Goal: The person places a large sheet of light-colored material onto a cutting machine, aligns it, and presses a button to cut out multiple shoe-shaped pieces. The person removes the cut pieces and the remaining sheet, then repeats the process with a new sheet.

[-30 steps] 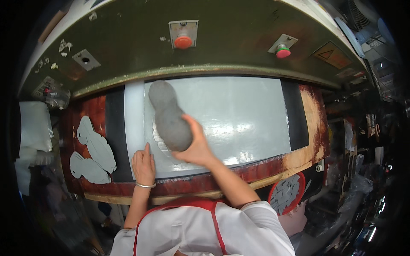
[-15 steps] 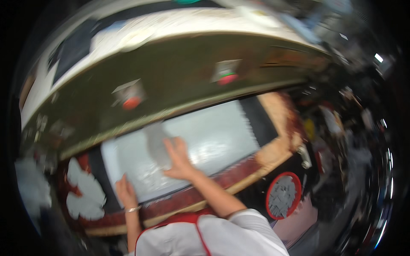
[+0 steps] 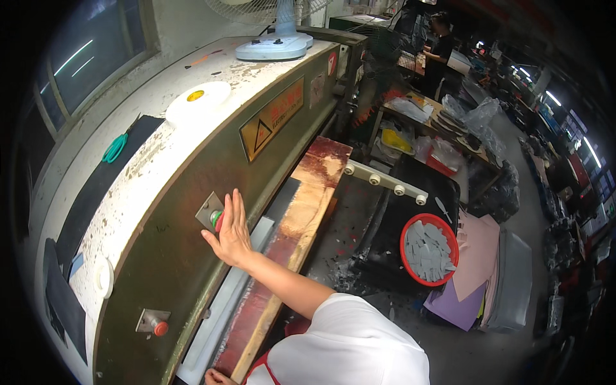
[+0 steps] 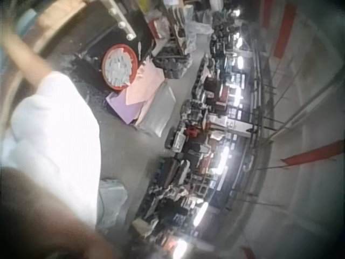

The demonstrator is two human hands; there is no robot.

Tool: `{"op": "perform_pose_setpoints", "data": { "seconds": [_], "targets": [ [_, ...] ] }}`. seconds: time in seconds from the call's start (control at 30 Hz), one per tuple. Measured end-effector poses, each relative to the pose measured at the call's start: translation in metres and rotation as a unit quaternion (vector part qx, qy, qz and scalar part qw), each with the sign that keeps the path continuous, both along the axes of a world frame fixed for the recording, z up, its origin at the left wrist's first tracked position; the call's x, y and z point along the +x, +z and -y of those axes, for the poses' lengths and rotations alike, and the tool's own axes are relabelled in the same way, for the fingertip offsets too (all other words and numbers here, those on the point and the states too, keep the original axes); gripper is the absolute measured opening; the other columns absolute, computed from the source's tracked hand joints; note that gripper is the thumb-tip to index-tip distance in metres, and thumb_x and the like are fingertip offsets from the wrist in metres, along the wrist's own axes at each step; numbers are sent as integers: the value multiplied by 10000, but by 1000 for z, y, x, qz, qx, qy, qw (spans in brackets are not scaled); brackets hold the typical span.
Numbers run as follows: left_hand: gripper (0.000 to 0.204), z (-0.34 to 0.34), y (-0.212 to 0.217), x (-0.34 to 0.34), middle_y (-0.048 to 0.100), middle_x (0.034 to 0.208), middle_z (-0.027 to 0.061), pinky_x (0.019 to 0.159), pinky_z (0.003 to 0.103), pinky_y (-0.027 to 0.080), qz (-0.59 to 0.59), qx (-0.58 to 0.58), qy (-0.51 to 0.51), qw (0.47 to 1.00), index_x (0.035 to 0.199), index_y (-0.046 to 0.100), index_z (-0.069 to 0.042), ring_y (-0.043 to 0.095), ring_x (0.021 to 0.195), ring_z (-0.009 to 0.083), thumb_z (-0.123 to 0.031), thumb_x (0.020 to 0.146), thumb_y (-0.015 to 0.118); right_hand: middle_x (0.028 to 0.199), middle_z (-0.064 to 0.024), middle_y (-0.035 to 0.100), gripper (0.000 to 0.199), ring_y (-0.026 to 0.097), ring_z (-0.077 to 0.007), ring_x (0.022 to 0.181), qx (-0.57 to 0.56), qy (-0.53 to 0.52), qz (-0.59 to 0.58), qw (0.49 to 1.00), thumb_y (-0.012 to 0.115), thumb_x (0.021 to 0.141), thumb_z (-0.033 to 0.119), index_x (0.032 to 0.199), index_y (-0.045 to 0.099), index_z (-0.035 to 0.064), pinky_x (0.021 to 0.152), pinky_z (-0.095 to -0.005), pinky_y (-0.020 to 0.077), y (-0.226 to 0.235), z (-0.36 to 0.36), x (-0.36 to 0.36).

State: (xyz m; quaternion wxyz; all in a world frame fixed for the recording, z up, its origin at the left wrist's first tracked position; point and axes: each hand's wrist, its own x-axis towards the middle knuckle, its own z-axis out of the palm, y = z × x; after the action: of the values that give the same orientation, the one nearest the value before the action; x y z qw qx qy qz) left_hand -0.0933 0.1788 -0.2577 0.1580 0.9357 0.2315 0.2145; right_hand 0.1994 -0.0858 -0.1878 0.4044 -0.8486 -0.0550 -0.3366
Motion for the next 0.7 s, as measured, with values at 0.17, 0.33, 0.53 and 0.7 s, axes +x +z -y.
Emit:
{"op": "perform_pose_setpoints", "data": {
  "seconds": [0.17, 0.33, 0.53, 0.7],
  "targets": [
    [279, -7, 6, 15, 657, 842, 242, 700, 449, 503, -62, -49, 2, 997, 944, 682, 24, 616, 770, 409, -232, 904, 577, 1509, -320, 10, 927, 78, -482, 1400, -19, 15, -55, 998, 618, 876, 348, 1463, 21, -50, 1143, -496, 134, -11, 7, -7],
    [272, -10, 0, 10, 657, 827, 232, 660, 442, 504, -29, -58, -2, 998, 956, 691, -11, 621, 737, 391, -258, 900, 592, 1098, -239, 552, 650, 508, -381, 1111, 52, 132, -218, 966, 618, 855, 273, 1375, 333, 7, 992, -473, 368, -28, 21, -97],
    [178, -5, -26, -15, 597, 713, 153, 639, 383, 459, 12, -160, 4, 987, 774, 629, 18, 561, 652, 296, -110, 889, 583, 855, -139, 660, 153, 601, -338, 842, -88, 268, -121, 952, 635, 771, 181, 825, 676, 44, 788, -443, 471, -81, 39, -155],
    [84, 23, -23, -38, 609, 714, 133, 685, 422, 454, 61, -123, -29, 990, 691, 600, -42, 581, 725, 332, -70, 769, 619, 764, -111, 654, 59, 608, -309, 773, -94, 292, -125, 944, 639, 733, 67, 786, 658, 49, 818, -417, 450, -75, 59, -171]
  ]
}}
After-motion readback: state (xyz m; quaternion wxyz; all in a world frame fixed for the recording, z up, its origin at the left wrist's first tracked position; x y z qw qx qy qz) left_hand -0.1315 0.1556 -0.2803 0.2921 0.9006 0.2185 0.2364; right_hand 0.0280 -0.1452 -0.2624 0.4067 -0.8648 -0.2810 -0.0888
